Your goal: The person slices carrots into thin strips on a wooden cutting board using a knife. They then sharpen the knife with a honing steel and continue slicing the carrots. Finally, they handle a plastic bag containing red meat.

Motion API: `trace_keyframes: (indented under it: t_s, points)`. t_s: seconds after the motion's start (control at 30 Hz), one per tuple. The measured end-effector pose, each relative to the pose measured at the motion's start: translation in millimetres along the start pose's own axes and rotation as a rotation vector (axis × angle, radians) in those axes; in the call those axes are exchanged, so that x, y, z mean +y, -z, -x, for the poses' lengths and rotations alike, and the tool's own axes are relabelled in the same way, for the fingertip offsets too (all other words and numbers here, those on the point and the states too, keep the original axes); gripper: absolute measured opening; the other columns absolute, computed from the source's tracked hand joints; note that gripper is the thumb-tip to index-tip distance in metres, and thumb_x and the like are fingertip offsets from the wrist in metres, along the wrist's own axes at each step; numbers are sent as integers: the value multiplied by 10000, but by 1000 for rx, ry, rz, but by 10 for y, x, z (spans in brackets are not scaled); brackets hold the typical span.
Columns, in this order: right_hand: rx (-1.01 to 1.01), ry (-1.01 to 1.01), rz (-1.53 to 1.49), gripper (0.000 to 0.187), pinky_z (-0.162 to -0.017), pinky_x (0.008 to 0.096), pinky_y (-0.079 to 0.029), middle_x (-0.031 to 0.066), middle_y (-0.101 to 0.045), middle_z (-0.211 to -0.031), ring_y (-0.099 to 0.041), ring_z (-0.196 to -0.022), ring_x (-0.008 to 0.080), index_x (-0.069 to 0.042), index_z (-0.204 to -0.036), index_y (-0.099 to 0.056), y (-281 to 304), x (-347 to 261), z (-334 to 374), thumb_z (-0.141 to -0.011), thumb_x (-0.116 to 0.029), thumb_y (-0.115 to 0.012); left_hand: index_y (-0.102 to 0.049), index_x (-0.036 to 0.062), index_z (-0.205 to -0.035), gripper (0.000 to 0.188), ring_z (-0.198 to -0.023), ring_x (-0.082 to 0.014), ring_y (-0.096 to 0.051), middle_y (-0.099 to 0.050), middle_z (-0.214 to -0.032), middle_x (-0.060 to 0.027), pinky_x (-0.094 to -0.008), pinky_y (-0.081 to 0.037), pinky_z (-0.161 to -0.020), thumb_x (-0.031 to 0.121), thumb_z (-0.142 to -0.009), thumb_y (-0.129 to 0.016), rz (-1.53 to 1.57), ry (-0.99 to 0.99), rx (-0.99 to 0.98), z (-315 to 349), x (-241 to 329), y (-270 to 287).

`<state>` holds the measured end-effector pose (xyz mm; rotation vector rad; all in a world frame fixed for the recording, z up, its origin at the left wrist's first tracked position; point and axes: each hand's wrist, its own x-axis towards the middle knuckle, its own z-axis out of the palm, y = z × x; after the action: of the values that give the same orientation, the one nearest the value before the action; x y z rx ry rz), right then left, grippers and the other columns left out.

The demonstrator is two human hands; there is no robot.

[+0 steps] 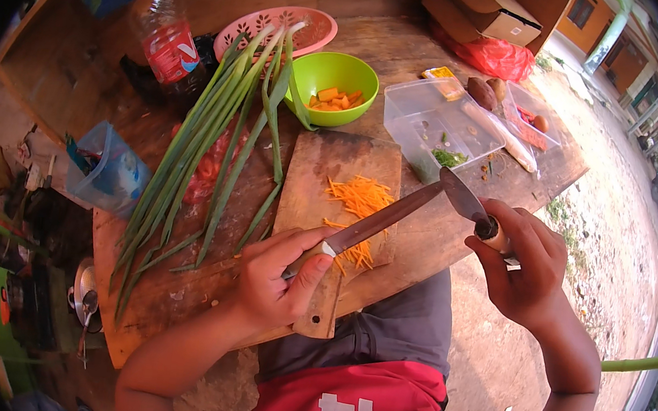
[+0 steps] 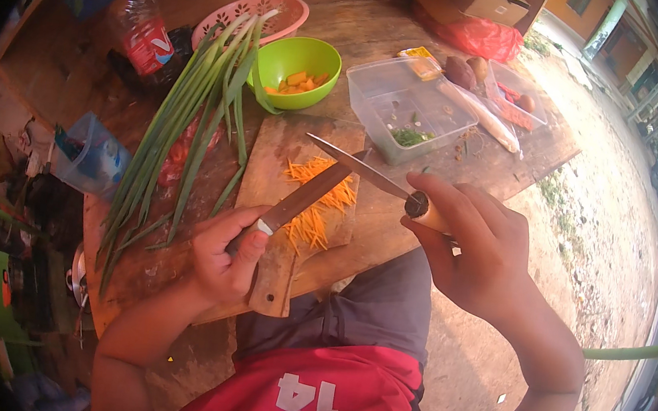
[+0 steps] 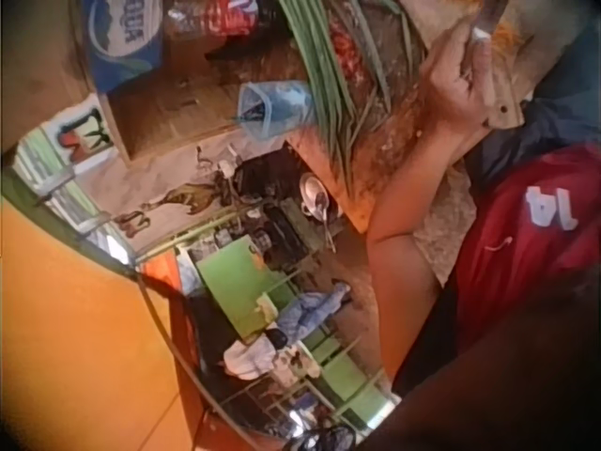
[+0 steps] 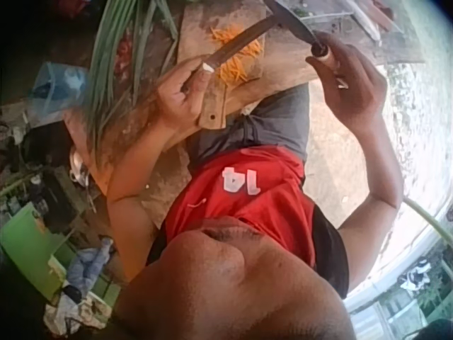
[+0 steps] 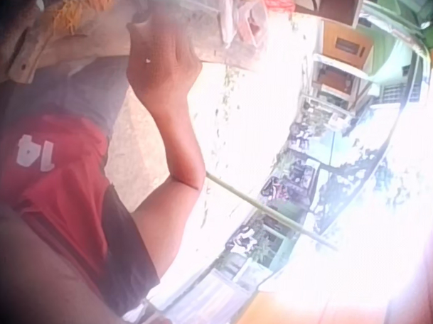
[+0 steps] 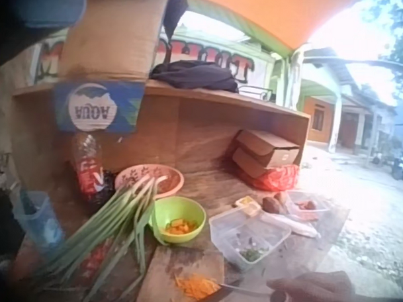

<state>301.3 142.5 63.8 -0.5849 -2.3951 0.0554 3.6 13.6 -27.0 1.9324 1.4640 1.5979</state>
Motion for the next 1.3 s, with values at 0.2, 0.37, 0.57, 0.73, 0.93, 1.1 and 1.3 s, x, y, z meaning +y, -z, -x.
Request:
trace_keyframes:
  t_s: [0.2,0.37,0.57,0.73,0.93,1.1,1.3]
  points:
    - [-182,2,12,446,-668,400,-594,121,-745,-934,-752,-782,308,-56,-1334,-734,-25,-50,-44,-909,-39,-871,-753,-69,-1300,316,-765,-249,-744,-767,-946,-170,-339,-575,-711,118,-1046,-772,-15,3,-17,55,-23,2]
    - [-219,-2,12,478,-636,407,-574,94,-729,-910,-737,-766,292,-85,-1344,-732,-70,0,58,-890,-54,-877,-756,-64,-1299,313,-706,-264,-719,-747,-889,-158,-345,-558,-656,105,-1036,-775,30,-32,60,-2,-52,-51]
    - [-13,-14,-47,516,-619,407,-572,67,-723,-909,-731,-764,277,-116,-1348,-731,-63,-9,2,-858,-63,-880,-754,-64,-1303,311,-735,-273,-735,-766,-930,-179,-348,-566,-667,95,-1036,-767,-24,-8,-99,29,22,15]
    - [-202,4,-4,472,-648,398,-577,110,-742,-911,-743,-758,296,-76,-1338,-735,-82,4,45,-893,-59,-892,-756,-59,-1296,307,-739,-277,-745,-766,-930,-181,-354,-568,-664,97,-1033,-771,-2,-37,-2,7,-32,-30]
    - [-130,-36,-9,504,-626,410,-570,56,-714,-908,-724,-772,278,-128,-1333,-737,-92,18,63,-850,-70,-868,-753,-73,-1275,295,-837,-260,-763,-781,-1005,-180,-342,-577,-746,113,-1046,-751,-24,16,-80,20,-2,8]
    - [-40,-66,-59,487,-622,412,-564,57,-707,-894,-717,-760,277,-125,-1325,-738,-81,1,36,-859,-70,-868,-754,-80,-1264,292,-870,-248,-766,-791,-1033,-180,-338,-576,-775,119,-1052,-743,-9,53,-105,14,44,13]
    - [-259,82,64,478,-622,409,-557,73,-724,-898,-729,-750,283,-107,-1323,-742,-30,13,14,-871,-46,-882,-756,-70,-1273,296,-820,-257,-767,-781,-985,-180,-345,-584,-740,111,-1040,-767,0,2,-14,19,-23,-19]
